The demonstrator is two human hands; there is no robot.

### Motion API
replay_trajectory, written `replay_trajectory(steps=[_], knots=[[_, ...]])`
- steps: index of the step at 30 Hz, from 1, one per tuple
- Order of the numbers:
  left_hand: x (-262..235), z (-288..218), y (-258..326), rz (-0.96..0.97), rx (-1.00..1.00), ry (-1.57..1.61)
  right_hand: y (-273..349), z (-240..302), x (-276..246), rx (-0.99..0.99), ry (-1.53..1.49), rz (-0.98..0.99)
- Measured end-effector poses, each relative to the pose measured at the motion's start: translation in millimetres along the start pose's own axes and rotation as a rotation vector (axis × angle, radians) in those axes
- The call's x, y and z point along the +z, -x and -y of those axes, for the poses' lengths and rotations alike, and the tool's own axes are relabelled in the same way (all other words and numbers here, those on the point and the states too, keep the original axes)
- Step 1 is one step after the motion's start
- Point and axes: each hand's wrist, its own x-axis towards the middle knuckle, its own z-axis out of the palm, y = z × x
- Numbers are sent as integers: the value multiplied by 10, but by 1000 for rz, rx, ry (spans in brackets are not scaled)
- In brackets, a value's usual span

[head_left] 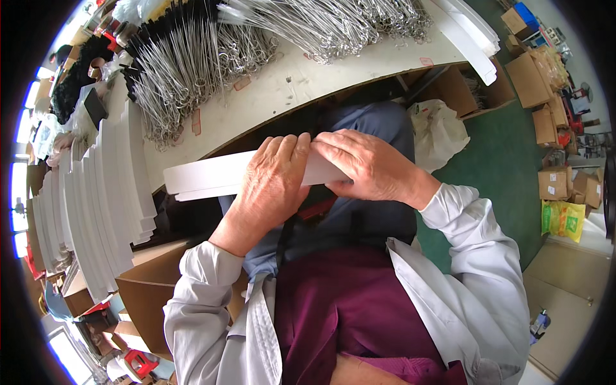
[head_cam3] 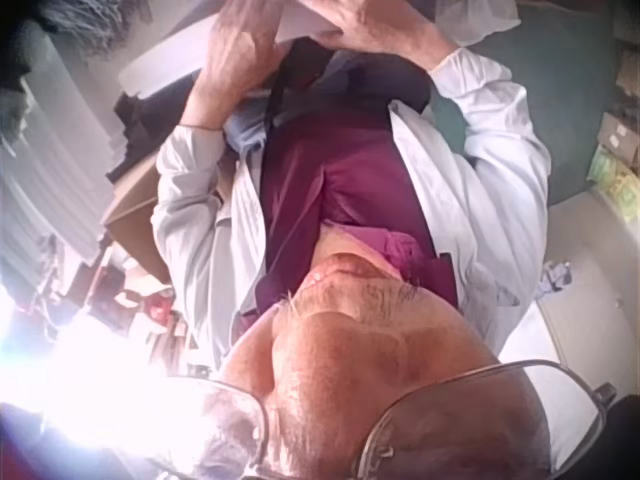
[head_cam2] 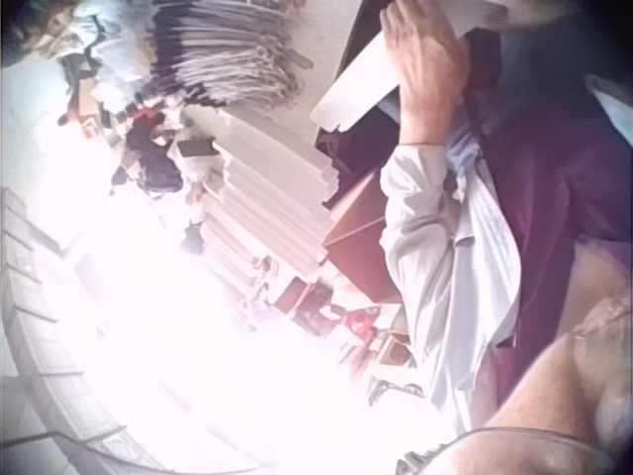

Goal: Manually inserting bundles of wire brushes into white cardboard sleeves.

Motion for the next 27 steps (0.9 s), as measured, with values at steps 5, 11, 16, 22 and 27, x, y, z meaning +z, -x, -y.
replay_trajectory(steps=[5, 11, 16, 22, 27], knots=[[35, 99, 144, 14, -106, 32, -72, 40, -5, 26, -49, -57], [41, 256, 284, -89, -186, -136, 94, 117, 23, 325, 45, -258], [145, 232, 316, -102, -145, -133, 85, 235, 325, 408, -82, -278], [203, 238, 365, -116, -165, -153, 21, 358, 421, 475, -84, -290], [269, 210, 337, -162, -103, -171, -10, 413, 592, 485, -228, -337]])
